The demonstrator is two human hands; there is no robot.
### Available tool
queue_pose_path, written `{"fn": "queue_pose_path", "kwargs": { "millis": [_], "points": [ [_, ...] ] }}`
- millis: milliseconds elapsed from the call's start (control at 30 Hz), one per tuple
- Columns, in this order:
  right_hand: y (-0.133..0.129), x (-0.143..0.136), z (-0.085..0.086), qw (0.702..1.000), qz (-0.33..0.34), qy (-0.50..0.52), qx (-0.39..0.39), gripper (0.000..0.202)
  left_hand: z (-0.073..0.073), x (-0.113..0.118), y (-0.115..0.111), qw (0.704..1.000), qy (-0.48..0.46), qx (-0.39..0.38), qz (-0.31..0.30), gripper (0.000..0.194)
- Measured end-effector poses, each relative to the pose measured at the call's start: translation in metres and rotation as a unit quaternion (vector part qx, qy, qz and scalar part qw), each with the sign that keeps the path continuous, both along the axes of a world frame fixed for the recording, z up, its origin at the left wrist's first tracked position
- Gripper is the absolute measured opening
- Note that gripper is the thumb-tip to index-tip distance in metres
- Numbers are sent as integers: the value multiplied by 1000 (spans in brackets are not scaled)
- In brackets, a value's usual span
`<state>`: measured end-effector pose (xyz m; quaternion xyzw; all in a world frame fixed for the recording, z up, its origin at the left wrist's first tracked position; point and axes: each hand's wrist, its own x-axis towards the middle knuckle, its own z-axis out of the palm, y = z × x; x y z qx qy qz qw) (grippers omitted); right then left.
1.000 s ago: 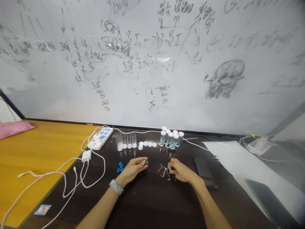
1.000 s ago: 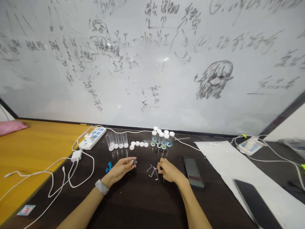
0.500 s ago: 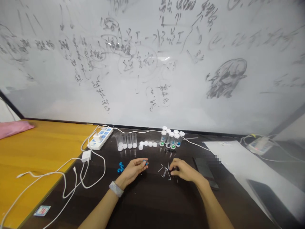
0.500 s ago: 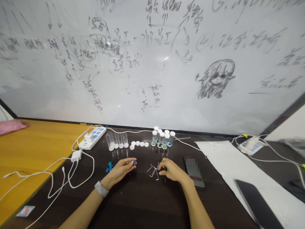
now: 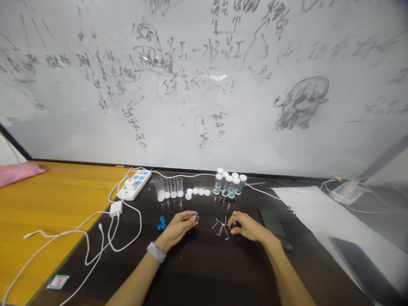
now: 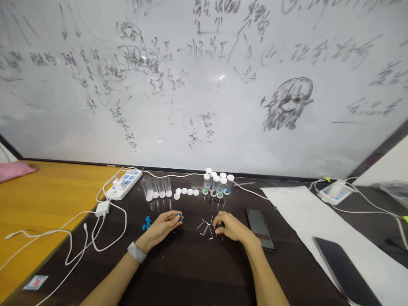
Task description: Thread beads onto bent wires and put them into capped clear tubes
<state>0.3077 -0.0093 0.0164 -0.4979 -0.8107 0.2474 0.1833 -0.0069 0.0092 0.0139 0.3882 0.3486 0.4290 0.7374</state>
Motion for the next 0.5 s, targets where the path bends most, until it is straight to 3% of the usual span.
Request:
{"fn": "queue_pose_path", "kwargs": {
  "millis": [267,400,500],
  "points": [
    [-2,-7,-6,1000,9,15,21,14,-3,-1,0,1000,6,6,-11,38],
    [-5,-8,1,996,4,72,44,11,-5,-1,0,1000,2,9,-19,36],
    [-7,-22,8,993,4,118,9,15,-6,1,-2,999,-3,8,-33,36]
  ]
}}
